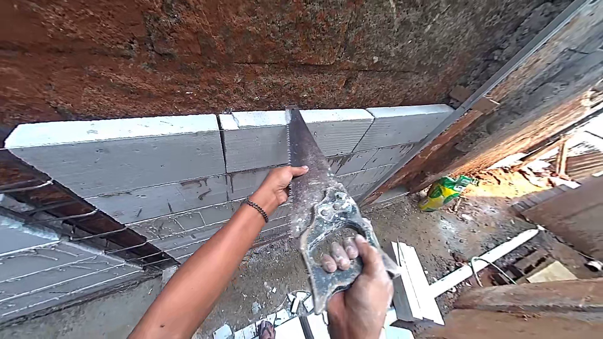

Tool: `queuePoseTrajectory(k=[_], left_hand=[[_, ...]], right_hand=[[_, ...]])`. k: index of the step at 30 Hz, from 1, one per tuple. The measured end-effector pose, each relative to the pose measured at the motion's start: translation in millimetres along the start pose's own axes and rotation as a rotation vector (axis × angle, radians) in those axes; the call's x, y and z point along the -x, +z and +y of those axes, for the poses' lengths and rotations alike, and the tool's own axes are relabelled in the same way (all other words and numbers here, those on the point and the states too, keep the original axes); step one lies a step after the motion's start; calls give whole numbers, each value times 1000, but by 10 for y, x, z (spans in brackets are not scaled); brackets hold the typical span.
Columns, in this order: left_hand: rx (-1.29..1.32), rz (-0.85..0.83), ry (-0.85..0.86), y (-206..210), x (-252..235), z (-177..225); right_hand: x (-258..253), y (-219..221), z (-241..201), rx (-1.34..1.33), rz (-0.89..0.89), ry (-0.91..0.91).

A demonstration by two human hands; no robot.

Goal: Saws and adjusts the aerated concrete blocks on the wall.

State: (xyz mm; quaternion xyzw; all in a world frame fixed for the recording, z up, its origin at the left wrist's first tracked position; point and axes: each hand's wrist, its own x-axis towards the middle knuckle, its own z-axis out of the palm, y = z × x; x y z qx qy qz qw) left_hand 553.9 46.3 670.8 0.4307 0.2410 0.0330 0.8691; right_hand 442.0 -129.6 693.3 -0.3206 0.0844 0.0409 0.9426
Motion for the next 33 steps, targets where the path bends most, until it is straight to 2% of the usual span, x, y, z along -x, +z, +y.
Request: queuePoseTrajectory(k=[2,7,11,13,17,23,28,30,33], left_hand=[[39,8,2,-99,47,-6],[-28,39,-4,185,-65,19],[11,50,34,-67,185,-27],[21,56,26,-50,179,-9],[-33,6,-15,246,-101,51],[-9,36,11,-142,118,22],[-95,66,8,280,-89,-29],[-106,73,28,182,-48,-12],[-51,75,48,-193,147,1]], right_hand=[[79,-53,98,-13,-26,-12],[-184,-45,-141,-35,61,8],[96,-68,-178,-24,2,94],[79,-78,-147,-14,-2,41],[-140,67,-90,26,49,-78],[99,-74,138,-61,-20,23],[-202,-113,-163,-55,57,-4],[-143,-75,-105,-50,43,34],[88,-123,152,-60,-27,79]])
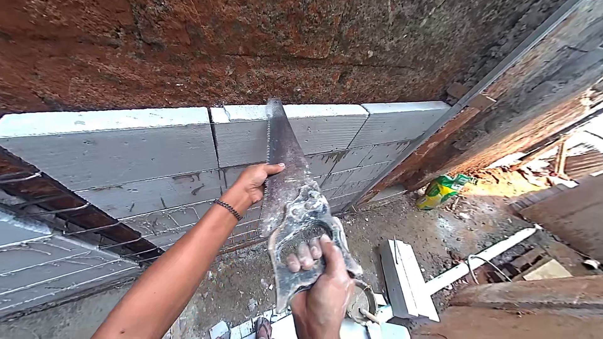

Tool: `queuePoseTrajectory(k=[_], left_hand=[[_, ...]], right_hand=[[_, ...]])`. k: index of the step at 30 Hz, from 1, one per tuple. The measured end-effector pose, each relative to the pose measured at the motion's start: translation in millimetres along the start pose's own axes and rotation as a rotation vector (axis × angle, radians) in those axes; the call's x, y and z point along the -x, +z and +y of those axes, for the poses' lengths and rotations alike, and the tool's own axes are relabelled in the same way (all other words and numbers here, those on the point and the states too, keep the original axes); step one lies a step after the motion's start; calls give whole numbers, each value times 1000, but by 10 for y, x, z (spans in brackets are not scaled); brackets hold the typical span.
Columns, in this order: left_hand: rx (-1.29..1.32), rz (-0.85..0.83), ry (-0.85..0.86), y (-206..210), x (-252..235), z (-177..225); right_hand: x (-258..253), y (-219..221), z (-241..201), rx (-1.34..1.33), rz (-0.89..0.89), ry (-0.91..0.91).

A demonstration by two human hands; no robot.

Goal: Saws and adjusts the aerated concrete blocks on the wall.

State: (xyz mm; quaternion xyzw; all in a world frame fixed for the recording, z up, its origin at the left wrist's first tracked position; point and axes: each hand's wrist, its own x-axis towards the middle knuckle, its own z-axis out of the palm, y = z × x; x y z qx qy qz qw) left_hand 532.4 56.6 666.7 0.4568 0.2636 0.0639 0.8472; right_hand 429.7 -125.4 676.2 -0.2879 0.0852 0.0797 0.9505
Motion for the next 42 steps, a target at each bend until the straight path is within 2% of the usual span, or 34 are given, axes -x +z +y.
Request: queuePoseTrajectory(k=[2,5,7,11,14,19,21,23,24,26,30,32,36,39,42], left_hand=[[23,17,-10,60,12,49],[-25,22,-25,395,-90,40],[-60,16,-27,462,-133,36],[-11,45,14,-57,113,62],[14,77,26,-32,169,101],[-2,-63,-55,497,-156,-17],[-31,-32,-42,389,-149,-22],[-57,28,18,-2,31,-22],[-47,50,32,-179,113,-22],[-10,65,25,-248,171,34],[-19,-26,-33,77,55,59],[-48,-41,-53,107,39,49],[-17,35,-46,-152,184,119],[-5,66,-27,108,77,94],[-30,63,-37,330,-59,47]], right_hand=[[-39,13,-60,-17,10,-14],[-204,32,-302,-18,64,-46],[-210,82,-283,-14,72,-56],[30,66,-89,-34,-14,75],[-74,-2,-248,-67,8,120],[-121,28,-288,2,18,-132],[-91,22,-230,-6,19,-64],[-20,-32,-96,-23,19,64],[38,-74,-3,-22,6,85],[113,-117,128,-15,-42,19],[49,-38,-1,17,-24,-104],[69,1,20,15,1,-82],[199,24,137,-52,-40,8],[-7,8,-184,-67,13,31],[-89,48,-281,-45,51,-2]])
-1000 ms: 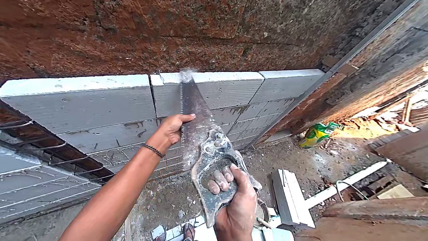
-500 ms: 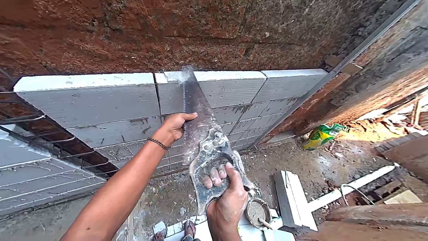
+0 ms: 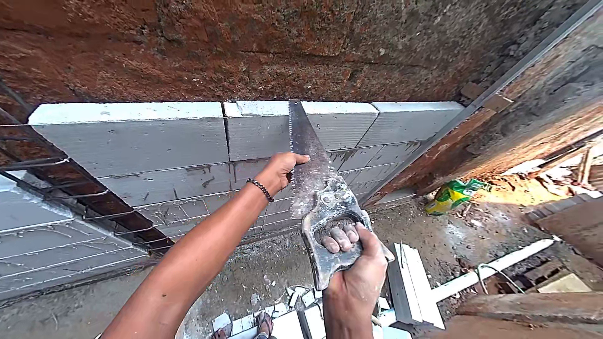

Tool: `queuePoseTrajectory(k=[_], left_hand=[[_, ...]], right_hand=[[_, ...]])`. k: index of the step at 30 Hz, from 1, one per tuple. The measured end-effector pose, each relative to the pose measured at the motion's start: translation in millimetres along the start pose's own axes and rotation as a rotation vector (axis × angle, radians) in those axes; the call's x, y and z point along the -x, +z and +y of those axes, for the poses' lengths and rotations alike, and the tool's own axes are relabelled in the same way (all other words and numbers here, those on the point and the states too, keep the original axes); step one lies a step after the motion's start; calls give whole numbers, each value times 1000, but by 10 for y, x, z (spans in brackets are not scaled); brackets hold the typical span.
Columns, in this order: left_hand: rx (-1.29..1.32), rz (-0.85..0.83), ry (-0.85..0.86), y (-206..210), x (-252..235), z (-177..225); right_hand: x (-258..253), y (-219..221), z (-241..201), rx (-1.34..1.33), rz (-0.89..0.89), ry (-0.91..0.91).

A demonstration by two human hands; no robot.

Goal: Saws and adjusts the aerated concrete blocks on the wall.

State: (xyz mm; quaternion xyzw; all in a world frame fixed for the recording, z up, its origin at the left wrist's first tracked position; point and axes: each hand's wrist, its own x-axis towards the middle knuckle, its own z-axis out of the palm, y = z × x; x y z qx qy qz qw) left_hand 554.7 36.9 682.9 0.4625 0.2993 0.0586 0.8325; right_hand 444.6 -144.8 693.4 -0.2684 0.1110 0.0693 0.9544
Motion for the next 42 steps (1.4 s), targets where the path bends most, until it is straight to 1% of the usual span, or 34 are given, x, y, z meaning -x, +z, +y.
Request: queuePoseTrajectory(k=[1,3,4,5,7,9,11,12,14,16,19,21,22,25,27,30,32,33,35,37,39,42], left_hand=[[-13,18,11,-48,36,8],[1,62,46,-303,218,20],[27,71,57,-408,295,34],[49,63,60,-424,319,66],[98,12,27,-289,274,78],[117,-56,-7,-7,141,144],[91,-80,-24,159,28,167],[92,-79,-25,147,11,188],[122,-63,-16,-28,70,237],[151,-54,-3,-130,148,266],[169,-52,-7,46,93,210],[153,-38,-3,139,50,190],[149,-20,5,100,56,187],[176,7,39,-231,218,202],[214,-13,34,-281,295,246],[219,-85,0,-84,244,250],[187,-102,-21,-25,150,241],[181,-91,-16,-90,133,228],[184,-70,12,-360,176,216],[192,-37,23,-521,260,203],[198,-9,29,-440,256,159],[159,-36,15,-202,157,120]], right_hand=[[32,42,21,11,4,24],[119,116,53,36,0,112],[149,143,64,41,-8,130],[167,155,68,45,-26,104],[179,180,28,57,-22,15],[113,276,-60,64,-15,-79],[50,363,-140,70,-7,-85],[46,420,-149,69,-7,-63],[127,528,-84,94,-18,-17],[191,591,-65,110,-15,-13],[30,502,-255,61,16,-20],[-10,485,-279,48,23,-23],[20,511,-245,51,30,-10],[194,584,-123,91,22,53],[240,593,-106,116,21,18],[256,589,-80,130,4,-105],[241,568,-52,122,10,-109],[237,550,-30,116,4,-67],[295,512,80,123,-14,9],[362,441,176,134,-37,11],[312,378,138,115,-1,-10],[225,324,27,96,1,-48]])
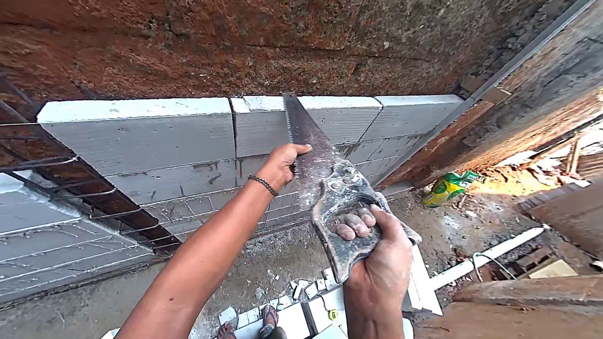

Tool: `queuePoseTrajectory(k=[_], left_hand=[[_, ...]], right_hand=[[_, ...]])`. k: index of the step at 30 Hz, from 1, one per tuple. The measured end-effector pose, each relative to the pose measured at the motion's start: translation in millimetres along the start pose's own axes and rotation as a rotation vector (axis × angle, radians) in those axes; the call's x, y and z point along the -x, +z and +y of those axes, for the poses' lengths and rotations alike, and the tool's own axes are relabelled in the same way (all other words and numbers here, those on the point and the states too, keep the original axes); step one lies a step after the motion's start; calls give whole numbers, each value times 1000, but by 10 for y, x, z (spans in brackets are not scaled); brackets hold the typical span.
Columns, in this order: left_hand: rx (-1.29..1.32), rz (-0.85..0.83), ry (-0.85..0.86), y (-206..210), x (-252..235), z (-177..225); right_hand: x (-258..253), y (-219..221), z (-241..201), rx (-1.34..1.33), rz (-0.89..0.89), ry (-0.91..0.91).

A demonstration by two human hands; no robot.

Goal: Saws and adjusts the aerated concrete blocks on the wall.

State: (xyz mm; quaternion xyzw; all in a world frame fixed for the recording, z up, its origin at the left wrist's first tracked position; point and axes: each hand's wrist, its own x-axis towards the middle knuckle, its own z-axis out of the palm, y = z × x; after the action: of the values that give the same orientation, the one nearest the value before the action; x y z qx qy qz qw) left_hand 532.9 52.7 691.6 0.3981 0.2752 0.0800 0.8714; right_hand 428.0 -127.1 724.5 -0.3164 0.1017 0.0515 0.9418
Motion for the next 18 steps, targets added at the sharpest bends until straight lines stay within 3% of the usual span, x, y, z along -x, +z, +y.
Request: queuePoseTrajectory(k=[6,11,16,18], left_hand=[[29,45,34,-466,231,120],[-33,28,0,-136,121,114],[1,65,42,-486,294,190],[11,74,47,-405,305,201]], right_hand=[[270,48,272,15,-83,70],[141,74,115,-22,-10,16],[326,113,264,7,-77,98],[264,103,190,-17,-42,88]])
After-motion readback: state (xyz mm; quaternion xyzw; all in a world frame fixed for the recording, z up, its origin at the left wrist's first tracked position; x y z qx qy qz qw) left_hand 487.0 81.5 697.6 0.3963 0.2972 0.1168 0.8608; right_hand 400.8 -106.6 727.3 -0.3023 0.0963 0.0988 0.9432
